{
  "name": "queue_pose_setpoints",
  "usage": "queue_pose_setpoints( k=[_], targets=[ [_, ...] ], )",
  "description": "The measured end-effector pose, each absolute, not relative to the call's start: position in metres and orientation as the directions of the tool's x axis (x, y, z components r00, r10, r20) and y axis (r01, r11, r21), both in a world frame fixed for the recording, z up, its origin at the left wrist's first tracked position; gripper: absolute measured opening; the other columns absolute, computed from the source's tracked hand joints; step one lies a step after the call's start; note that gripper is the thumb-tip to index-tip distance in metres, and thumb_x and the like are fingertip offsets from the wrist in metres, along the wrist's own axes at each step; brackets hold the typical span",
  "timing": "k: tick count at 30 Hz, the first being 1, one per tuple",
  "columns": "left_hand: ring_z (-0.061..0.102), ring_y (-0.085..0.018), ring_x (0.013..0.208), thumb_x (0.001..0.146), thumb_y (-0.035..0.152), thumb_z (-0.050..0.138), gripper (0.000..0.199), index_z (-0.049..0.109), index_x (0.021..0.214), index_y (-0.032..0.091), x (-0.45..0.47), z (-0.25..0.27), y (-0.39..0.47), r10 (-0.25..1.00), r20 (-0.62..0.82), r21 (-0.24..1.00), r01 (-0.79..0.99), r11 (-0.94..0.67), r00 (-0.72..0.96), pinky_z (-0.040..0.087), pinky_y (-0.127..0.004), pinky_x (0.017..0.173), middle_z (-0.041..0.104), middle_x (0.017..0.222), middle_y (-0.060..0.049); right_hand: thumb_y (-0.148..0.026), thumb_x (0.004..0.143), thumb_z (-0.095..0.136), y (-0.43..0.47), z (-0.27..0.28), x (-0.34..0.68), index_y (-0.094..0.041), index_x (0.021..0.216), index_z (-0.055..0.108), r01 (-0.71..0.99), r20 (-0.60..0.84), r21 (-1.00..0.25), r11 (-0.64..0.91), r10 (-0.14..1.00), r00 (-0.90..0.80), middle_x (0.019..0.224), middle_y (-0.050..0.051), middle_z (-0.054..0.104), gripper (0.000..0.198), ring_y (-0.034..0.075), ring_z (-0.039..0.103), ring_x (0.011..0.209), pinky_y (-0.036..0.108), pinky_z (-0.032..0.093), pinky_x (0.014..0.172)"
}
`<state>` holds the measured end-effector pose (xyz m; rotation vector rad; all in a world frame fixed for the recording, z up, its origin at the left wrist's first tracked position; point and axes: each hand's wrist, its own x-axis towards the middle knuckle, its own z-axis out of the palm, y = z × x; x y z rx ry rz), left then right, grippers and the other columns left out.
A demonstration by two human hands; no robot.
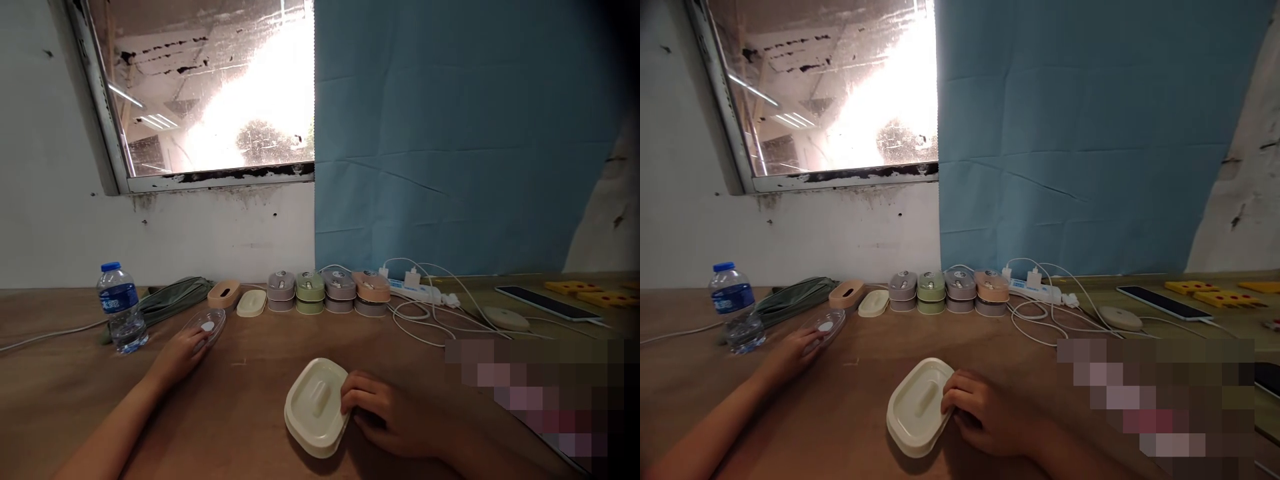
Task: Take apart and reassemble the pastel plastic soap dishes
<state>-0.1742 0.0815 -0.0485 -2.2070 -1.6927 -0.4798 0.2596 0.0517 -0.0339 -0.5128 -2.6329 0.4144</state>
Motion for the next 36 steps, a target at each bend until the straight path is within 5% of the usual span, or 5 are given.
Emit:
queue_pose_setpoints(
  k=[7,13,17,25,36],
  targets=[
    [0.053,-0.029,0.107,0.083,0.037,0.045,0.043,0.053,0.119,0.016,-0.153,-0.051,0.076,0.73,0.608,-0.182,0.95,-0.254,0.311,0.038,-0.046,0.091,0.058,0.116,-0.015,-0.002,0.073,0.044,0.052,-0.036,0.261,-0.018,0.094,0.055,0.28,0.35,-0.362,0.889,0.409,-0.843,0.098,0.007,0.057,0.029,0.017,0.052,0.091,0.028,0.045,0.08],
    [0.046,-0.025,0.115,0.082,0.036,0.048,0.056,0.035,0.134,0.02,-0.047,-0.047,0.032,0.501,0.431,-0.198,0.62,-0.759,0.751,0.029,-0.04,0.1,0.054,0.123,-0.01,-0.001,0.072,0.044,0.054,-0.035,0.259,-0.018,0.103,0.056,0.272,0.353,-0.392,0.879,0.416,-0.838,0.104,0.008,0.057,0.037,0.017,0.052,0.097,0.029,0.044,0.085],
    [0.056,-0.018,0.097,0.085,0.029,0.047,0.033,0.052,0.117,0.024,-0.002,-0.046,0.018,0.387,0.395,-0.073,0.449,-0.891,0.833,0.034,-0.033,0.095,0.064,0.105,-0.005,-0.001,0.071,0.044,0.053,-0.034,0.259,-0.019,0.112,0.054,0.274,0.33,-0.4,0.875,0.416,-0.848,0.112,0.008,0.055,0.045,0.018,0.05,0.104,0.031,0.042,0.091],
    [0.057,-0.017,0.079,0.088,0.024,0.044,0.019,0.06,0.097,0.021,-0.029,-0.042,0.032,0.559,0.438,-0.025,0.631,-0.775,0.704,0.039,-0.033,0.079,0.064,0.085,-0.005,-0.005,0.072,0.047,0.051,-0.036,0.26,-0.018,0.112,0.053,0.368,0.371,-0.323,0.872,0.475,-0.798,0.119,0.01,0.048,0.043,0.02,0.046,0.109,0.034,0.04,0.093],
    [0.054,-0.024,0.09,0.091,0.029,0.033,0.029,0.059,0.099,0.019,-0.058,-0.059,0.096,0.749,0.647,0.02,0.979,-0.202,0.142,0.037,-0.038,0.079,0.062,0.096,-0.008,-0.004,0.073,0.044,0.054,-0.044,0.26,-0.018,0.092,0.06,0.295,0.302,-0.29,0.91,0.379,-0.874,0.09,0.006,0.06,0.028,0.017,0.054,0.084,0.027,0.045,0.074]
  ],
)
